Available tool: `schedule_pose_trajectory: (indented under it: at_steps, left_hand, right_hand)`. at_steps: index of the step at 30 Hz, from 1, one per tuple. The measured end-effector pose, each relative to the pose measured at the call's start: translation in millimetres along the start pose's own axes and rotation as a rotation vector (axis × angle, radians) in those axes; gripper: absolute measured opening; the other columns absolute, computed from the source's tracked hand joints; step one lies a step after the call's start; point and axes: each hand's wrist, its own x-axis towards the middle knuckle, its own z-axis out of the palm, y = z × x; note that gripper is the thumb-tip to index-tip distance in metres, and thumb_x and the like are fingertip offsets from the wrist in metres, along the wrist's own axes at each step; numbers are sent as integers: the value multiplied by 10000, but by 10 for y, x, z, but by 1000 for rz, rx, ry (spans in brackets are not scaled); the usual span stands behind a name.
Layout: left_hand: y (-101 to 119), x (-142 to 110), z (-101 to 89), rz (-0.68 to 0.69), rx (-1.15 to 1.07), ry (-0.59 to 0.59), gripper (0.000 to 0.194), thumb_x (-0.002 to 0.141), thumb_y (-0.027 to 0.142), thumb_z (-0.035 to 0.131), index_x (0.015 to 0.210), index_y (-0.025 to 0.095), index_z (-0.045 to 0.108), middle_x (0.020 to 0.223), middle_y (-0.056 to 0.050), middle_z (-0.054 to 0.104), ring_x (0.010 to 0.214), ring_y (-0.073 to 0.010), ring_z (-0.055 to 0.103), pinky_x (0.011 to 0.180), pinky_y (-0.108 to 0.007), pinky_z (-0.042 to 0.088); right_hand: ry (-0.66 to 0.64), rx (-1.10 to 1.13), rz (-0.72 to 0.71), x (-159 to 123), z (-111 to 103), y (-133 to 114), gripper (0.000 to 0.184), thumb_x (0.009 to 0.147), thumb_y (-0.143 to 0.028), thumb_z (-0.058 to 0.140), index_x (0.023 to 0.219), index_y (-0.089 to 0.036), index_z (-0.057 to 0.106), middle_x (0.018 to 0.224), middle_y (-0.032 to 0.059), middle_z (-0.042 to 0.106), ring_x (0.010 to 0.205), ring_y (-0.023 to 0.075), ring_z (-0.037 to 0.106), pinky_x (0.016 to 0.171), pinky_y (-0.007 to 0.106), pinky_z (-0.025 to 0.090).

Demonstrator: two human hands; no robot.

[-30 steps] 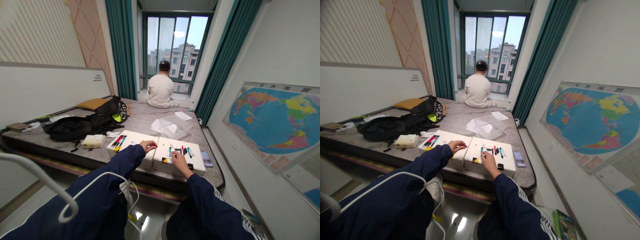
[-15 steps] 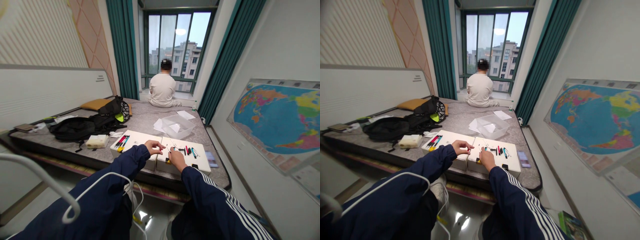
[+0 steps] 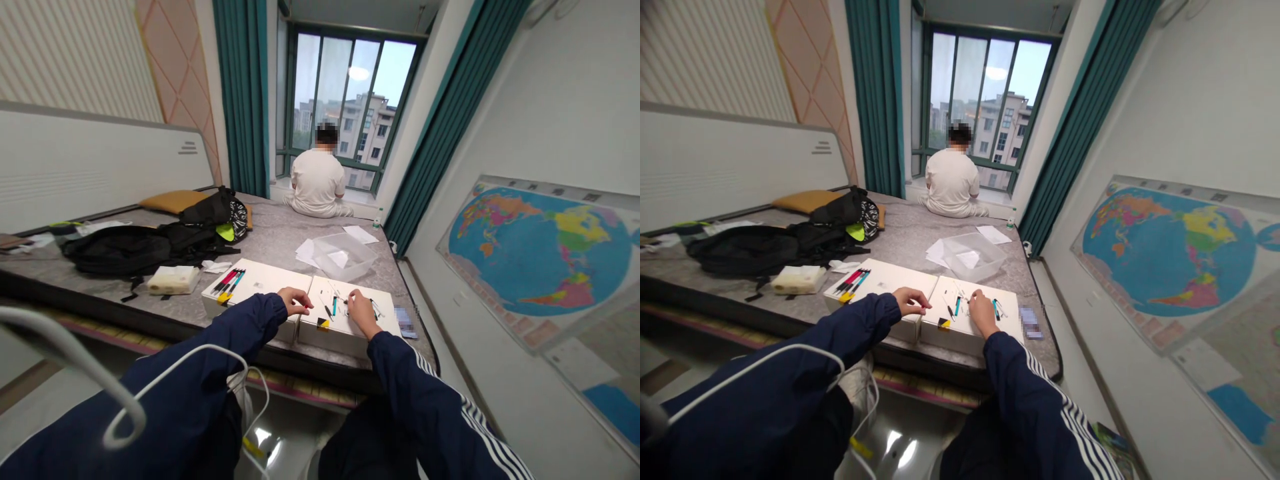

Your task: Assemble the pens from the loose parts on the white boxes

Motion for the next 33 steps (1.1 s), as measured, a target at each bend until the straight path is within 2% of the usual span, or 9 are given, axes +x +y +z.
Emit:
schedule_pose_trajectory:
  at_steps: [2, 5, 12, 17, 22, 27, 30, 33]
  left_hand:
    - [-29, 6, 30, -1, 10, -15, 242, 657, 301, 706, 841, 145, 700, 846, -70, 724, 817, -182, 654, 672, -255, 481]
    - [-51, 13, 68, 9, 3, -43, 202, 676, 269, 678, 828, 137, 695, 804, -61, 723, 762, -154, 655, 644, -222, 480]
    - [15, -5, 97, 28, -67, -37, 177, 720, 247, 619, 838, 125, 668, 847, -78, 726, 785, -152, 657, 586, -187, 463]
    - [40, 6, 107, 36, -92, -12, 182, 730, 260, 607, 840, 123, 655, 848, -85, 726, 747, -147, 649, 527, -173, 429]
    - [33, 12, 93, 48, -82, 53, 195, 738, 281, 615, 853, 127, 645, 812, -70, 727, 696, -132, 648, 515, -175, 405]
    - [59, -4, 36, 36, -87, 76, 178, 710, 263, 648, 827, 130, 660, 833, -73, 729, 690, -134, 652, 544, -186, 429]
    - [56, 5, 29, 36, -116, 84, 200, 688, 273, 674, 822, 125, 671, 839, -85, 730, 693, -147, 659, 550, -196, 451]
    - [29, 39, 58, 32, -174, 108, 296, 677, 265, 683, 933, 121, 654, 848, -102, 730, 701, -165, 669, 563, -217, 477]
  right_hand:
    - [-43, -33, 49, 138, -68, 199, 279, 898, -227, 384, 1100, -157, 563, 974, 127, 673, 893, 224, 618, 715, 265, 372]
    - [-99, -53, 16, 323, -120, 347, 257, 861, -200, 433, 1029, -164, 624, 986, 118, 679, 913, 218, 611, 725, 255, 372]
    - [-218, -86, -199, 655, -77, 222, 243, 803, -203, 557, 1016, -181, 672, 1001, 106, 677, 944, 210, 596, 794, 256, 374]
    - [-301, -111, -264, 798, -39, 182, 193, 737, -212, 651, 921, -174, 696, 950, 129, 684, 909, 237, 609, 784, 273, 389]
    - [-315, -78, -272, 802, -18, 156, 132, 730, -186, 643, 846, -148, 692, 907, 150, 688, 869, 243, 616, 757, 276, 394]
    - [-252, 54, -248, 723, -65, 115, 132, 755, -172, 587, 844, -110, 661, 861, 161, 677, 807, 226, 604, 715, 268, 386]
    - [-213, 184, -239, 634, -119, 2, 160, 798, -211, 527, 872, -112, 628, 785, 108, 655, 711, 174, 575, 651, 244, 381]
    - [-206, 353, -241, 446, -171, -246, 257, 872, -325, 411, 949, -140, 573, 629, 3, 561, 537, 111, 476, 533, 209, 352]
